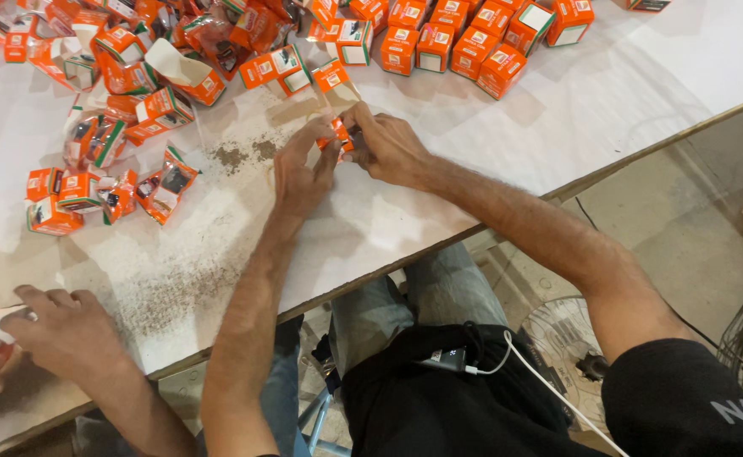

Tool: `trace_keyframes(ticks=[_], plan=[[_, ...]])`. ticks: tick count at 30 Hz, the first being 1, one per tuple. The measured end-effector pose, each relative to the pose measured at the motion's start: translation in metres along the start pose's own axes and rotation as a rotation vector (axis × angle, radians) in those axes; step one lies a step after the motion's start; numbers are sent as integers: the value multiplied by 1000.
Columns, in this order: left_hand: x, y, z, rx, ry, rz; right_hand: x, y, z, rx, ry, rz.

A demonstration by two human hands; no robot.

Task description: The person picks up small plastic-wrapped items and orange cardboard boxes from a pile on the table, opens a box, places an item inside, and folds the box closed, setting finished boxes aside and repeating the packing cycle with both hands.

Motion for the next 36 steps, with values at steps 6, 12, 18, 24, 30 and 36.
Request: trace_keyframes(ticks=[6, 12, 18, 24, 30, 36], plan=[[10, -2, 17, -206, 305, -117, 2, -3, -7, 33, -13, -6], [-11, -4, 19, -258, 266, -186, 1, -23, -14, 146, -165, 30], [-61, 31, 23, -984, 694, -90, 3, -80, 16, 875, 2, 356], [-96, 53, -1, -972, 303, -460, 3, -54, 14, 482, 14, 296], [-32, 24, 24, -389, 83, -54, -4, -9, 7, 22, -6, 52], [5, -85, -14, -793, -51, 90, 2, 7, 10, -38, 66, -151]])
Point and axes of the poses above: each hand's wrist, its own x-axis away from the middle knuckle, its own y-axis out of the palm, z = x × y, the point moved 6 cm from there along -x, towards the middle knuckle, and after that the axes turned 1 degree about z, right-handed, at the moved point
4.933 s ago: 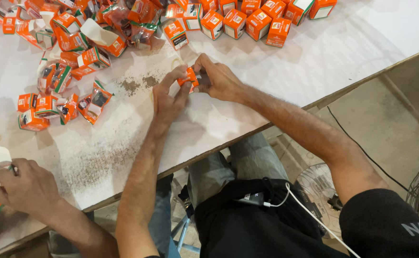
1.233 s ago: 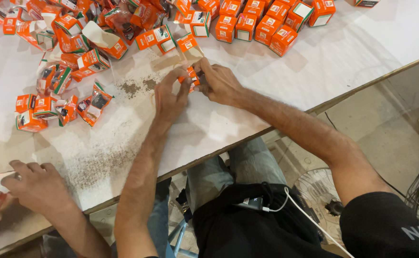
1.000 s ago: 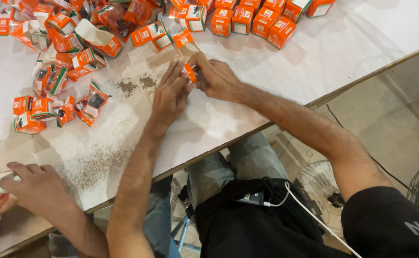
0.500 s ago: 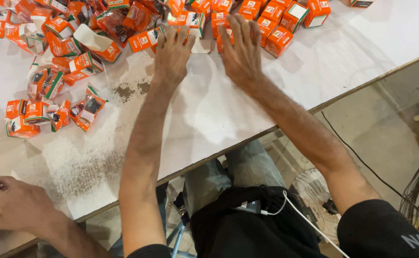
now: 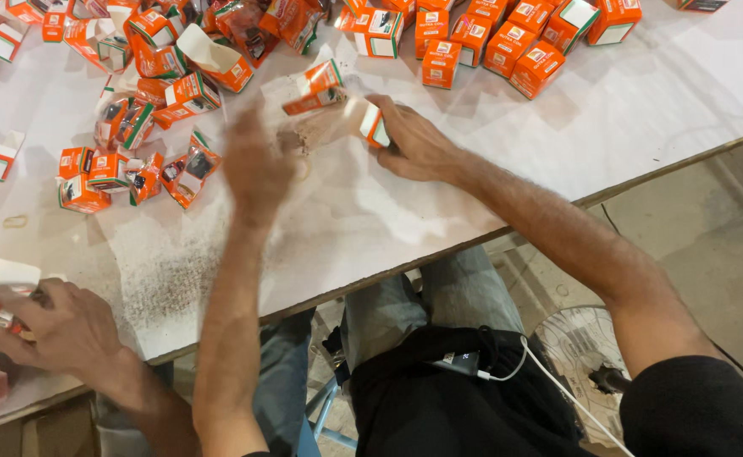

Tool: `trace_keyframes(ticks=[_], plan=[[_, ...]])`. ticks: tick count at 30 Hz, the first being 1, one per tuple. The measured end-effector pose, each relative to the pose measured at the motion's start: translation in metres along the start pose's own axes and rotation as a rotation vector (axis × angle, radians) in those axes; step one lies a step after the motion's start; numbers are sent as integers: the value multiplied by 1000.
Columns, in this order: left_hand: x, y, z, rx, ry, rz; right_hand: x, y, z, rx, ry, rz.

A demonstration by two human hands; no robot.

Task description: The person picks up small plastic-wrapped items and orange cardboard boxes from a pile on the table, opens a box, places an item inside, and folds the box closed, setting finished boxes aside and repeating the packing cycle with both hands.

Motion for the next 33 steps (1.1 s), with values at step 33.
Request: trace_keyframes(ticks=[33], plan=[[0, 24, 92, 316, 232, 133, -4, -12, 3, -65, 47, 96]])
Point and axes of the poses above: each hand's wrist, its own x-axis away from the middle knuckle, its own y-axis out of the palm, z = x × y, the point moved 6 cm from there along -x, towards the middle knuckle, and after that the axes turned 1 degree about z, right-handed, at the moved point
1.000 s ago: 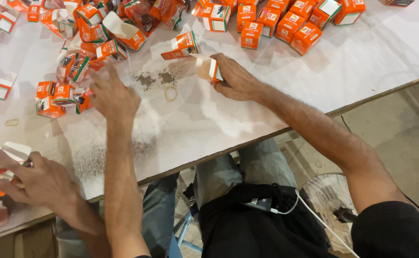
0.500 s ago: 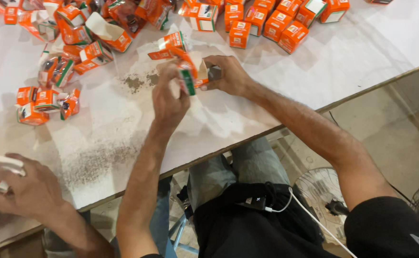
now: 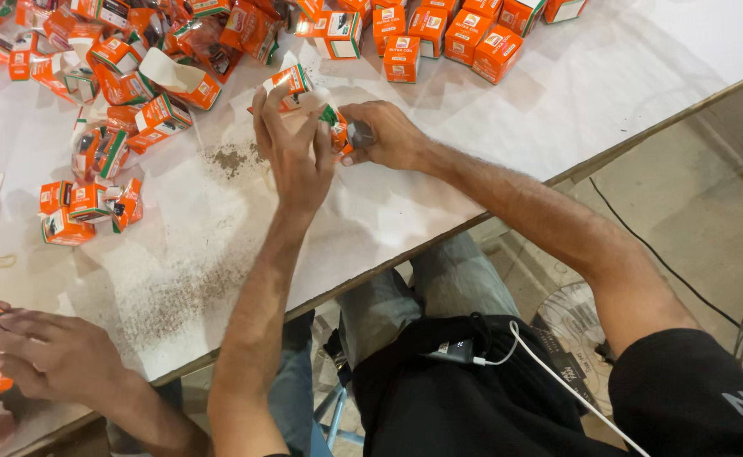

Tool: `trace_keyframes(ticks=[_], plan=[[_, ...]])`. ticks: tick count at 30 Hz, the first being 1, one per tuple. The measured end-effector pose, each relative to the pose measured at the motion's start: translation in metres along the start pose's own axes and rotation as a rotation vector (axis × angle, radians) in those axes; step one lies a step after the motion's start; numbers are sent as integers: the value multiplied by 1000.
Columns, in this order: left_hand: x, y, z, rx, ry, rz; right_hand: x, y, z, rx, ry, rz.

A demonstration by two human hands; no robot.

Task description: The person picks up small plastic-wrapped items and orange cardboard boxes from a pile on the table, opens a box, places an item inside, and folds the box closed, setting finished boxes aside and repeating the packing cycle with both hands.

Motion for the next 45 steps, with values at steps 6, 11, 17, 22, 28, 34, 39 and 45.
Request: trace_keyframes(ticks=[6, 11, 17, 22, 28, 34, 39, 45], plan=[[3, 39, -53, 713, -800, -7, -3, -3, -7, 8, -65, -2], [7, 46, -45, 731, -781, -103, 1, 0, -3, -101, -1, -19], [6, 45, -32, 813, -620, 25, 0, -1, 0, -62, -24, -1], [-4, 40, -38, 368, -525, -69, 1, -2, -5, -95, -38, 19], [-12, 60, -46, 748, -785, -224, 4, -1, 1, -161, 153, -13], [-13, 49, -40, 697, -719, -185, 6, 2, -15, 129, -226, -2], [10, 43, -44, 1591, -1071, -371, 5, 3, -15, 288, -294, -8], [4, 60, -69, 1092, -993, -276, 5, 2, -16, 225, -209, -49]])
Point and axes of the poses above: each hand's wrist, its own x-axis away from the middle knuckle, its own y-axis out of the palm, z = x × y, the point moved 6 cm from there along -x, towards the middle knuckle, and after that the axes turned 1 degree about z, right-handed, at the moved point
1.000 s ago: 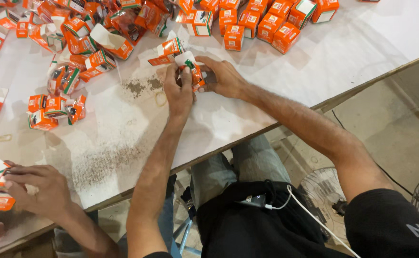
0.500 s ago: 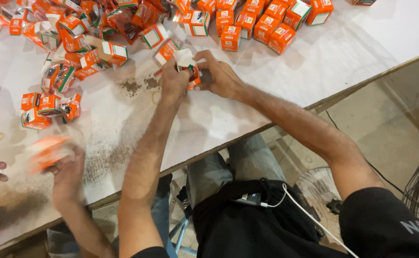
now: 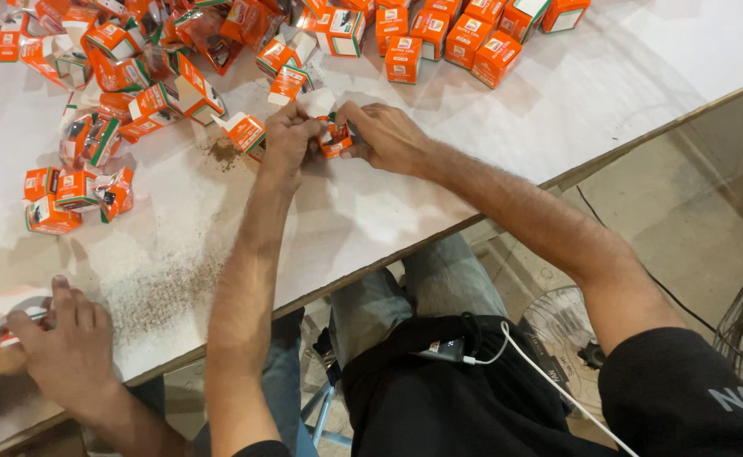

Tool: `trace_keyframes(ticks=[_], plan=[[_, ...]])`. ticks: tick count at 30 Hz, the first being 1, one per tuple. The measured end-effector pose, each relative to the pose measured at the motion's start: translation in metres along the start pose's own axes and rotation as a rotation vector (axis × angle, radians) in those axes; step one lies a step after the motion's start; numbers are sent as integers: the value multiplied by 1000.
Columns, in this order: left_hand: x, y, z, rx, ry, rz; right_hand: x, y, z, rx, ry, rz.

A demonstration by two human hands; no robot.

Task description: The person picks up small plastic-wrapped items and orange cardboard boxes from a pile on the table, opens a box, places an item inside, and folds the box closed, setting finished boxes aside and repeating the packing cycle with both hands.

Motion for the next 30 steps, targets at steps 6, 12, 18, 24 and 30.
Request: trace_keyframes(ticks=[6, 12, 18, 24, 30], plan=[[35, 13, 24, -599, 673, -37, -1, -5, 4, -66, 62, -1], [66, 24, 37, -816, 938, -122, 1, -9, 6, -104, 14, 102], [55, 17, 28, -631, 779, -48, 1, -1, 17, -162, 161, -23], [67, 23, 30, -868, 974, -161, 1, -7, 7, -121, 76, 12], [68, 13, 35, -974, 980, -139, -17, -7, -16, 316, -119, 29]])
Point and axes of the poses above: each hand's wrist, its own x-axis away from the middle knuckle, its own y-axis out of the palm, z = x × y, the point moved 6 cm from there along -x, towards the middle knuckle, and after that the axes turned 1 degree about z, right-handed, at the moved point
